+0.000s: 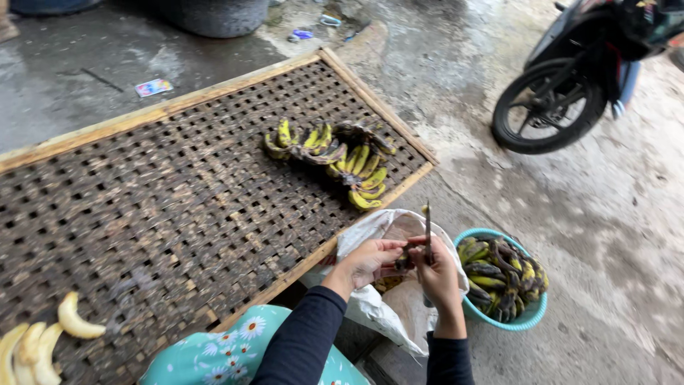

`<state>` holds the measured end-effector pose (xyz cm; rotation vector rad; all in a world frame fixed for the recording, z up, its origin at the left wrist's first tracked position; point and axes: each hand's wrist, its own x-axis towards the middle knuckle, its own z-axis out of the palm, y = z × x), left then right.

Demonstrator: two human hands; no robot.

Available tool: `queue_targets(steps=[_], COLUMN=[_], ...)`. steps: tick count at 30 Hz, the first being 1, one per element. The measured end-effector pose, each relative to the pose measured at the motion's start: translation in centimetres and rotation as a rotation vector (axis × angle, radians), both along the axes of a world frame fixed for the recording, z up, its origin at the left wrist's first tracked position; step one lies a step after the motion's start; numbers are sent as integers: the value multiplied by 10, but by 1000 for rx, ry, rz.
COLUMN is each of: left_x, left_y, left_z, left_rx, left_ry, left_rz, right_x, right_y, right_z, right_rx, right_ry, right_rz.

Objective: The person sits at a woven bamboo tray and peels bananas one at a time using a knife, cutting the peel and removing it by hand. Peeled bananas are placed on the tray and discarded peels are dropped into a white sack beside them.

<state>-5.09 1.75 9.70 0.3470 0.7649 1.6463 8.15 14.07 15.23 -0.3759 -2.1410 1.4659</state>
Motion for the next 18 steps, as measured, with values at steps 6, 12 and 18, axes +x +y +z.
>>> queue_targets(steps=[6, 12, 18], left_x=[-4, -8, -11], left_y=[-7, -6, 4], left_z=[13, 12, 5], left_rx=[-52, -83, -44], left_ry=[81, 114, -88], left_rz=[-32, 0, 253], right_x=[-9, -13, -8], right_y=[2, -7, -15], right_z=[-3, 3, 5], right_rx=[19, 56, 6], right_ry=[-3, 43, 41], right_rz=[-118, -110, -104])
